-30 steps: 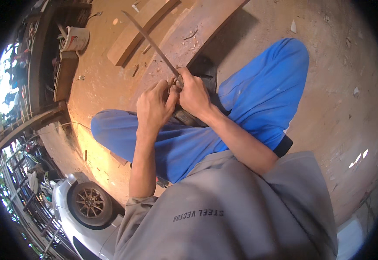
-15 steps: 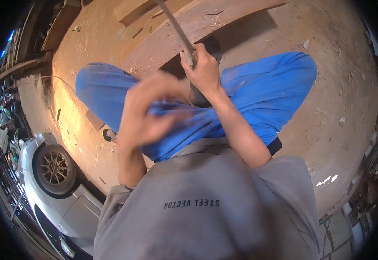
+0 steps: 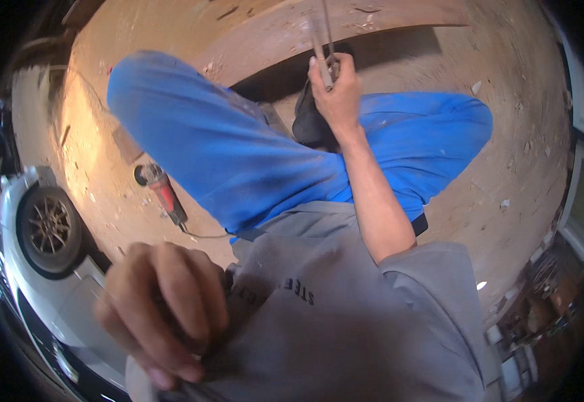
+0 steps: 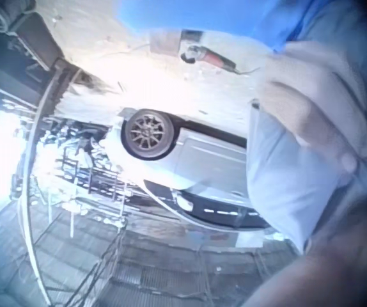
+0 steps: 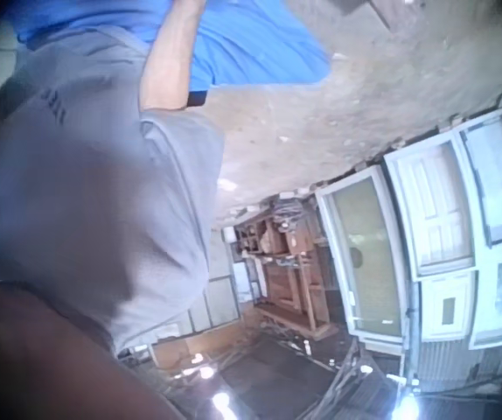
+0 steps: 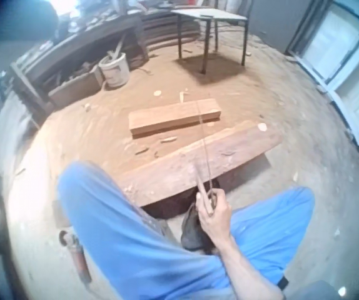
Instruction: The person sits on a workshop floor and uses a metal file and a knife to shape a small piece of wood, rotating the item to work on different sides.
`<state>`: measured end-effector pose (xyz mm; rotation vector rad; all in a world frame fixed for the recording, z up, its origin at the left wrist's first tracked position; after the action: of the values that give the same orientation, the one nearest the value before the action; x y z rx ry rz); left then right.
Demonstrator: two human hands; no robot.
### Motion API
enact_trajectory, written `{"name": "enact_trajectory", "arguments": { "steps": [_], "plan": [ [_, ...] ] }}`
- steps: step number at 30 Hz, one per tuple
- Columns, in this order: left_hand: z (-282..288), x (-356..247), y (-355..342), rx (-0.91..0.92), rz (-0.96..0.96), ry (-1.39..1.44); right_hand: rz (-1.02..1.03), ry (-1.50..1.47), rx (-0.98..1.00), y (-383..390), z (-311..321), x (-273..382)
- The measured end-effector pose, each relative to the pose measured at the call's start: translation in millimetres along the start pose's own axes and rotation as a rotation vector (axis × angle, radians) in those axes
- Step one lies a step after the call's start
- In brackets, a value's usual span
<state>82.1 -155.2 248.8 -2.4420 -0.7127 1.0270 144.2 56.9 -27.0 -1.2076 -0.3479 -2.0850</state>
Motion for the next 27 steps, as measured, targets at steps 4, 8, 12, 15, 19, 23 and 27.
{"name": "enact_trajectory", "arguments": {
  "steps": [4, 8, 12, 15, 19, 23, 27],
  "plan": [
    [0.7, -24.1, -4.2, -0.335, -0.013, -0.086, 0.052, 0.075, -0.002, -2.0, -16.1, 10.8],
    [-19.5, -46.7, 18.8, -0.541, -0.054, -0.184, -0.052, 0.088, 0.034, -1.4, -11.6, 6.6],
    [-22.8, -54.9, 19.1, -0.522, -0.163, -0.141, -0.092, 0.051, 0.068, -2.2, -16.3, 8.1],
    [-2.7, -28.1, 3.3, -0.253, -0.260, 0.139, -0.124, 0.057, 0.080, -3.2, -17.4, 11.1],
    [3.2, -12.2, 2.4, -0.257, -0.075, 0.320, -0.073, 0.062, 0.051, -1.0, -16.8, -5.6],
    [-4.7, -1.6, 9.8, -0.319, -0.065, 0.350, -0.112, 0.054, 0.024, 3.0, -23.0, -2.4],
    [7.4, -6.1, 2.5, -0.228, -0.059, 0.433, -0.163, 0.001, 0.035, -4.6, -24.4, -8.4]
  ]
}}
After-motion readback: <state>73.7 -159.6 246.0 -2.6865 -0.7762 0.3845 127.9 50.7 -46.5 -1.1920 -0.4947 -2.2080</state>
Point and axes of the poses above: each hand's wrist, its own y-axis away from the middle knuckle, its own z-axis out of the back of the hand, x = y × z, the point moved 8 cm from there along -y, towards the middle knuckle, and after that the axes turned 10 degrees about x, right-handed, at the moved point
